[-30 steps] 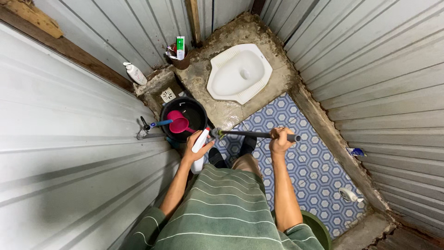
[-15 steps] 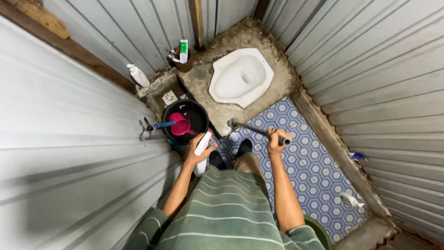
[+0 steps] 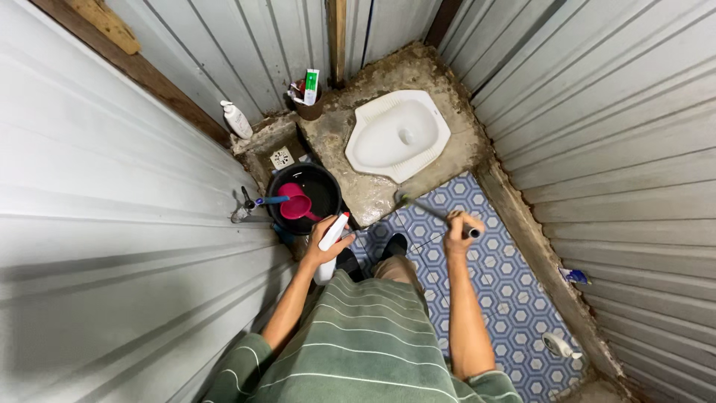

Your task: The person scrubs a white squat toilet with a long-handled brush while holding a spray bottle. The person repeatedly scrubs the interior and rim of the toilet throughout the clip.

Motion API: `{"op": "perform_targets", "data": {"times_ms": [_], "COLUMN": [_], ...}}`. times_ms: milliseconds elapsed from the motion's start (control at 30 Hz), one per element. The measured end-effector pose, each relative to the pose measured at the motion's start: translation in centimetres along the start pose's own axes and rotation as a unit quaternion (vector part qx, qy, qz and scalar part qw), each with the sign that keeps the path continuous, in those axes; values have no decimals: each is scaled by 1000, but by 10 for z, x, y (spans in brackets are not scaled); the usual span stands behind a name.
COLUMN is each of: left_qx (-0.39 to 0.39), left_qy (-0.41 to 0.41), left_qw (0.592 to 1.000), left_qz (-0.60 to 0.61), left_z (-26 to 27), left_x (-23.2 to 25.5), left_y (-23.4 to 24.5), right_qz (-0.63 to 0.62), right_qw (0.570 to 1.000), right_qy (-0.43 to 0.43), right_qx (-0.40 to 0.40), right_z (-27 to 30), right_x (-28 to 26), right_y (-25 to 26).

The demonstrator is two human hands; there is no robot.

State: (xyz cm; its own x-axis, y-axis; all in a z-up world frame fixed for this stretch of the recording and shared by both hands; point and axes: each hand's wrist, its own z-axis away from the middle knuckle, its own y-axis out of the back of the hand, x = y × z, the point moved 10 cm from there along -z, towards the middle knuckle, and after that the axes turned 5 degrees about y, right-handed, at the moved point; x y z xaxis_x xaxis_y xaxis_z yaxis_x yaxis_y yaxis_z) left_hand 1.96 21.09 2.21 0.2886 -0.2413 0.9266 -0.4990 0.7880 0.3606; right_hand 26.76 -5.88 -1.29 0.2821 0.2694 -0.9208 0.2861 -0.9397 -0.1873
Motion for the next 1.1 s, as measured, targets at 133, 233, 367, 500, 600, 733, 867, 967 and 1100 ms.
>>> {"op": "perform_targets", "data": {"times_ms": [133, 233, 367, 500, 600, 733, 867, 967, 1100], "left_qx": [18, 26, 30, 29, 35, 39, 37, 37, 39], "left_qy": [-15, -24, -23, -16, -31, -24, -5, -22, 3], "left_qw": [1000, 999, 999, 999, 999, 999, 999, 999, 998], "left_qz": [-8, 5, -4, -8, -14, 3, 8, 3, 40], "left_z": [1, 3, 7, 10, 13, 14, 19, 22, 29], "left_x": [4, 5, 5, 4, 5, 2, -8, -9, -20], "left_y": [-2, 0, 2, 5, 6, 2, -3, -7, -5], "right_qz": [76, 122, 79, 165, 217, 118, 26, 9, -8], "right_qw": [992, 985, 993, 979, 963, 976, 986, 989, 992], "right_qy": [54, 51, 47, 77, 104, 93, 38, 48, 37], "right_qx": [-87, -108, -80, -85, -119, -156, -160, -143, -117], "right_z": [22, 22, -2, -15, -4, 13, 23, 13, -4], "right_x": [-21, -28, -20, -6, -12, -30, -36, -38, -25], "right_y": [-35, -36, -10, -21, -47, -81, -95, -88, -74]}}
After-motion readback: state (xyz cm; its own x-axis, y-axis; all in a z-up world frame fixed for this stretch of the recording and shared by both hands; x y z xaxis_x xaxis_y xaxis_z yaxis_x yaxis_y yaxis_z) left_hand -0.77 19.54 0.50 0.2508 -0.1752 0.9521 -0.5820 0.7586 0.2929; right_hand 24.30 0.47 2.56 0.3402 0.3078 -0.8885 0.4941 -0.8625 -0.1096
